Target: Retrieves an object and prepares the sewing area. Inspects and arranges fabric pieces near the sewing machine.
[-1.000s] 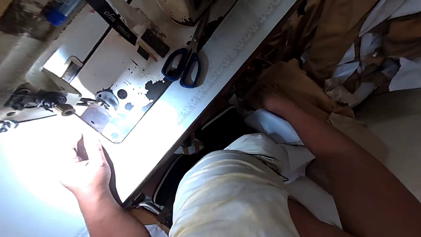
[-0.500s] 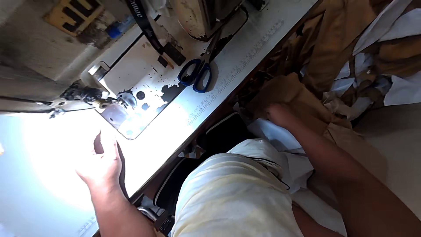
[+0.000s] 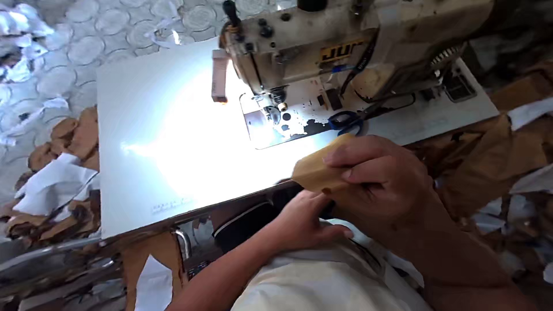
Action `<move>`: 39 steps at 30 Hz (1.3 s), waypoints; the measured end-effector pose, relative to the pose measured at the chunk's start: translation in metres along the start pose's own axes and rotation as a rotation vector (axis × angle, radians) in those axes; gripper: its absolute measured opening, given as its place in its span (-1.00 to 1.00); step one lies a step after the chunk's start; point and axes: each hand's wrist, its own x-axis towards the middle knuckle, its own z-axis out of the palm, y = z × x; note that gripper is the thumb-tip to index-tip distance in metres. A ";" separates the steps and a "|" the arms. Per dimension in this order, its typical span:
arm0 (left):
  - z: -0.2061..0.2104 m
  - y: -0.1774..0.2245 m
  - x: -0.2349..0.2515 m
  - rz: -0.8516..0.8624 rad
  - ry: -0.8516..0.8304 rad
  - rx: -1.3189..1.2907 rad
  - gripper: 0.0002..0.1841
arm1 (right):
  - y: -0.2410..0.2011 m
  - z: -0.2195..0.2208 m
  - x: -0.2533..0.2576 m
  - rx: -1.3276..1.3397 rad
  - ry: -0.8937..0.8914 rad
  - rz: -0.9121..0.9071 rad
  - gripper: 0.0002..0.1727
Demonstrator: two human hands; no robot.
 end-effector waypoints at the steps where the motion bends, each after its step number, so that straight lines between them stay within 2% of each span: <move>1: 0.002 0.002 0.001 -0.004 -0.011 -0.111 -0.53 | -0.003 0.004 0.012 0.033 0.022 -0.047 -0.90; 3: -0.008 0.003 -0.003 -0.082 -0.039 -0.441 -0.74 | -0.007 -0.007 0.028 0.004 0.048 -0.047 -0.87; 5: -0.026 -0.003 -0.015 -0.122 -0.032 -0.856 -0.76 | -0.007 -0.032 0.033 -0.155 0.047 0.057 -0.71; 7: -0.046 -0.008 -0.031 -0.165 0.078 -1.072 -0.74 | 0.010 -0.055 0.024 -0.253 0.027 0.166 -0.74; 10: -0.082 -0.007 -0.057 -0.150 0.259 -0.957 -0.75 | 0.050 -0.060 -0.004 -0.259 -0.031 0.308 -0.64; 13: -0.095 -0.017 -0.067 -0.049 0.162 -0.655 -0.68 | 0.087 -0.025 -0.028 -0.202 -0.135 0.433 -0.60; 15: -0.085 -0.021 -0.065 -0.176 0.065 -0.346 -0.57 | 0.115 0.000 -0.040 -0.259 -0.228 0.484 -0.53; 17: -0.061 -0.026 -0.060 -0.353 -0.008 -0.016 -0.59 | 0.139 0.014 -0.051 -0.347 -0.305 0.524 -0.49; 19: -0.037 -0.037 -0.061 -0.420 -0.046 0.094 -0.66 | 0.155 0.013 -0.061 -0.412 -0.315 0.587 -0.50; 21: -0.027 -0.046 -0.068 -0.449 -0.026 -0.007 -0.67 | 0.165 0.002 -0.065 -0.453 -0.284 0.647 -0.49; 23: -0.028 -0.049 -0.075 -0.462 0.091 -0.207 -0.72 | 0.174 -0.013 -0.069 -0.469 -0.260 0.690 -0.48; 27: -0.043 -0.043 -0.074 -0.336 0.260 -0.590 -0.78 | 0.180 -0.027 -0.073 -0.449 -0.219 0.636 -0.49; 32: -0.052 -0.037 -0.069 -0.220 0.333 -0.688 -0.80 | 0.118 -0.053 -0.045 -0.318 0.002 0.694 -0.55; 34: -0.054 -0.043 -0.073 -0.202 0.356 -0.709 -0.81 | 0.103 -0.077 -0.041 -0.203 0.071 0.683 -0.69; 36: -0.057 -0.043 -0.075 -0.195 0.411 -0.784 -0.83 | 0.099 -0.099 -0.039 0.001 0.038 0.596 -0.78; 38: -0.068 -0.036 -0.084 -0.179 0.391 -0.771 -0.85 | 0.078 -0.114 -0.019 0.060 -0.162 0.579 -0.67; 39: -0.079 -0.033 -0.092 -0.169 0.325 -0.677 -0.76 | 0.063 -0.120 -0.005 0.077 -0.298 0.588 -0.65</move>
